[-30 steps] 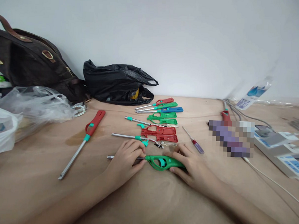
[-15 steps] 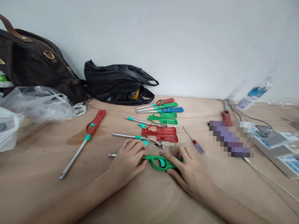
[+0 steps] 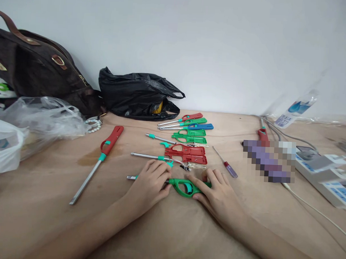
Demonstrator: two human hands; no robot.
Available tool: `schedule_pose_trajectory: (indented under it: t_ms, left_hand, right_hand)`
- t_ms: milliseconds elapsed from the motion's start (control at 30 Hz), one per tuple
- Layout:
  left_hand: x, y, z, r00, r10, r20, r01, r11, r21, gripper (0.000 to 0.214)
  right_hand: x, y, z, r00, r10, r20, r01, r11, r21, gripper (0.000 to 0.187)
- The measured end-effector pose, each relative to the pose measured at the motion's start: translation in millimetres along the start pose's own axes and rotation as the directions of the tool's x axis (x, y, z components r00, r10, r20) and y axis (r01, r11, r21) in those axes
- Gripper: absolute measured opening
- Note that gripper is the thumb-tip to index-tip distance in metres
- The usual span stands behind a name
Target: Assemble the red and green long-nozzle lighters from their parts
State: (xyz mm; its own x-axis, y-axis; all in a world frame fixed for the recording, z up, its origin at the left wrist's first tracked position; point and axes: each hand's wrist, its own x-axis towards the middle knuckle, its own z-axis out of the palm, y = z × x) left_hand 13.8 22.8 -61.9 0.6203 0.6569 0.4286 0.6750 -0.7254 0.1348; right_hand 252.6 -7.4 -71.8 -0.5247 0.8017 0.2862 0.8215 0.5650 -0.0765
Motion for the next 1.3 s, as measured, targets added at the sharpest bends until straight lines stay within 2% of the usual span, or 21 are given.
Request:
schedule_pose_trajectory:
  t_ms: [467,600,767,900,1033,1200,1300]
  left_hand:
    - [0.8,-2.4,0.1,0.999,0.004,0.035,-0.002,0.999,-0.052,0.007]
    - [1.5,-6.3,-1.9,0.995,0.09,0.036,-0.091,0.996,0.014,0.006]
    - [1.9,-13.9,-2.7,0.97,0.242,0.021,-0.243,0.961,0.133,0.004]
    - [2.8,-17.2,-1.3,0.954,0.3,0.013,-0.298,0.943,0.148,0.004]
    - [3.5,-14.4,-0.3,0.97,0.242,0.028,-0.244,0.965,0.097,0.007]
    - [4.3,-6.8,-3.9,0.989,0.128,0.07,-0.131,0.99,0.043,0.005]
    - [4.9,-2.8,-9.7,0.994,0.101,0.045,-0.103,0.994,0.04,0.007]
  right_hand:
    - [2.5,-0.3,4.3,0.999,-0.044,-0.018,0.043,0.998,-0.049,0.047]
    - [2.7,1.5,4.9,0.998,-0.055,-0.016,0.054,0.998,-0.035,0.047]
    - [4.1,2.9,2.7,0.999,-0.052,0.012,0.052,0.999,-0.008,0.042]
    - [5.5,3.0,1.5,0.998,-0.059,0.008,0.059,0.998,-0.001,0.045]
    - [6.9,2.2,0.9,0.999,-0.04,0.015,0.039,0.998,0.04,0.045]
    - [7.6,-0.6,-3.7,0.999,0.023,0.041,-0.031,0.978,0.204,0.04]
    - [6.9,-2.6,-8.5,0.995,0.076,0.061,-0.089,0.962,0.257,0.041]
